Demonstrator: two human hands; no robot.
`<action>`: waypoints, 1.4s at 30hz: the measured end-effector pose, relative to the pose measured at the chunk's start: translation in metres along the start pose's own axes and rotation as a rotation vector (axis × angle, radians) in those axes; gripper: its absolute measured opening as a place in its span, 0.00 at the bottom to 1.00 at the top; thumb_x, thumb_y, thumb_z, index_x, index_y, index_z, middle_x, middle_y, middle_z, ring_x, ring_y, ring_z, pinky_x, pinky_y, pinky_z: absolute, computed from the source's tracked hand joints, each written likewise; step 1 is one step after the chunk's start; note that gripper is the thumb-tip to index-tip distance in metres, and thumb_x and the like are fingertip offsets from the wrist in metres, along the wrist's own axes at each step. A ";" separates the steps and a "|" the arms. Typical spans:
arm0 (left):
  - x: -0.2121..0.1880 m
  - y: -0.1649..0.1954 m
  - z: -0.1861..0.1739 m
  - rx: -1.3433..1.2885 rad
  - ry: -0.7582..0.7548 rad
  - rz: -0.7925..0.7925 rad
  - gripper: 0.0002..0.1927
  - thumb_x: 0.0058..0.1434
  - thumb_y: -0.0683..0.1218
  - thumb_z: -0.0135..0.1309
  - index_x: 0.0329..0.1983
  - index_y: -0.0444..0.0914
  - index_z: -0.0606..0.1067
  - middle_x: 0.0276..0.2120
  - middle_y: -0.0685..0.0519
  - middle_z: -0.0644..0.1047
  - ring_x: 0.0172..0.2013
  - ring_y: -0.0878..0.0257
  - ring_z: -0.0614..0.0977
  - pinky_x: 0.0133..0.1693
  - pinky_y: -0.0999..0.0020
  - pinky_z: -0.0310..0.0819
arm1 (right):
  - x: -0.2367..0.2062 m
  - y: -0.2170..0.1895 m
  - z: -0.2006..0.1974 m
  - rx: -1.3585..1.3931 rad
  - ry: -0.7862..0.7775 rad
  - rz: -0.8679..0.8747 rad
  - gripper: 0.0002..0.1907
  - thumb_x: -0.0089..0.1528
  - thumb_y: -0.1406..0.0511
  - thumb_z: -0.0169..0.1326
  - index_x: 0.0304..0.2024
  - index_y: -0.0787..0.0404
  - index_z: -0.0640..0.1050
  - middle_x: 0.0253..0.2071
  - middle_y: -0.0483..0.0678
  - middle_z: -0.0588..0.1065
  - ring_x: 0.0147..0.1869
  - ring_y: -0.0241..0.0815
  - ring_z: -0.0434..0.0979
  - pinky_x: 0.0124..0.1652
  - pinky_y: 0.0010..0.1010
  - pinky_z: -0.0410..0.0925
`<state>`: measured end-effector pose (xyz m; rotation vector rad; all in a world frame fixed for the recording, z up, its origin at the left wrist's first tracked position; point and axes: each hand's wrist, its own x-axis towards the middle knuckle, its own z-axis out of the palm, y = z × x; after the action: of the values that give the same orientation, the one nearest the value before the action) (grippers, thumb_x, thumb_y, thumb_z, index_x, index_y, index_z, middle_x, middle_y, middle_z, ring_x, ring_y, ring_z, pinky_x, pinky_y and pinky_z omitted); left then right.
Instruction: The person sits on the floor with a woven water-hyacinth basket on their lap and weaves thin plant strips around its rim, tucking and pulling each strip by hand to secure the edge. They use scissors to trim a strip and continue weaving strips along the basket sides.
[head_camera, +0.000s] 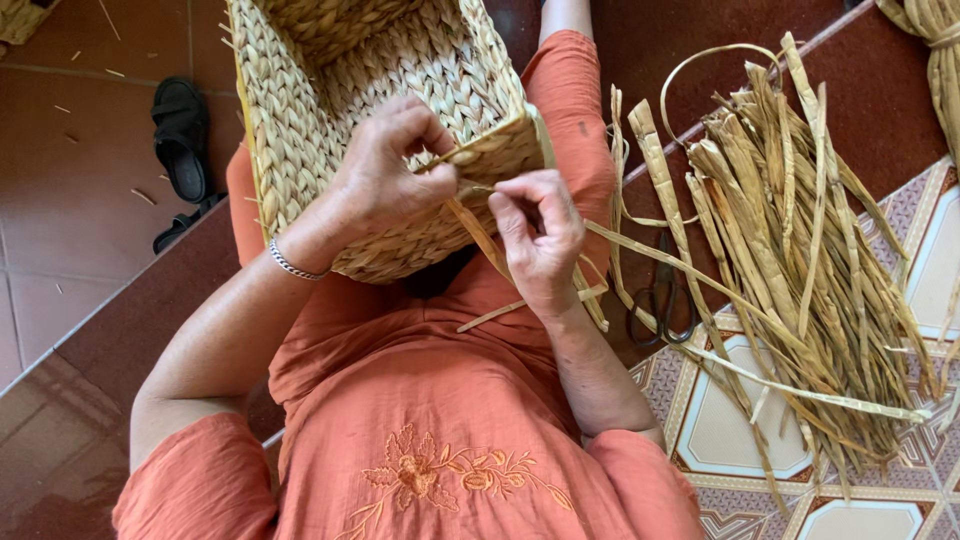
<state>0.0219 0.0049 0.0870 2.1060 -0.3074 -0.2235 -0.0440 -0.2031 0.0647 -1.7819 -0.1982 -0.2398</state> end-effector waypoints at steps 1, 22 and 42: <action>-0.001 0.000 0.002 -0.035 -0.020 -0.049 0.03 0.54 0.39 0.55 0.31 0.37 0.74 0.36 0.52 0.72 0.38 0.62 0.76 0.44 0.64 0.79 | 0.000 0.002 0.002 0.041 0.024 0.032 0.06 0.69 0.71 0.60 0.46 0.62 0.76 0.42 0.43 0.72 0.39 0.30 0.70 0.38 0.21 0.67; 0.010 -0.011 -0.006 -0.438 -0.220 -0.316 0.03 0.55 0.37 0.61 0.33 0.37 0.80 0.29 0.55 0.81 0.28 0.71 0.80 0.34 0.75 0.79 | 0.007 0.014 0.028 -0.366 0.090 -0.441 0.20 0.62 0.77 0.60 0.56 0.57 0.80 0.42 0.46 0.70 0.44 0.44 0.71 0.43 0.36 0.68; 0.009 -0.010 -0.004 -0.550 -0.216 -0.349 0.07 0.51 0.38 0.61 0.34 0.36 0.80 0.28 0.56 0.80 0.29 0.71 0.79 0.35 0.75 0.77 | 0.028 0.006 -0.004 -0.647 -0.246 -0.686 0.22 0.60 0.71 0.62 0.57 0.66 0.76 0.46 0.54 0.69 0.45 0.51 0.71 0.41 0.41 0.71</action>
<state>0.0333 0.0109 0.0802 1.5756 0.0066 -0.6659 -0.0161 -0.2082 0.0673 -2.3296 -1.0070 -0.6261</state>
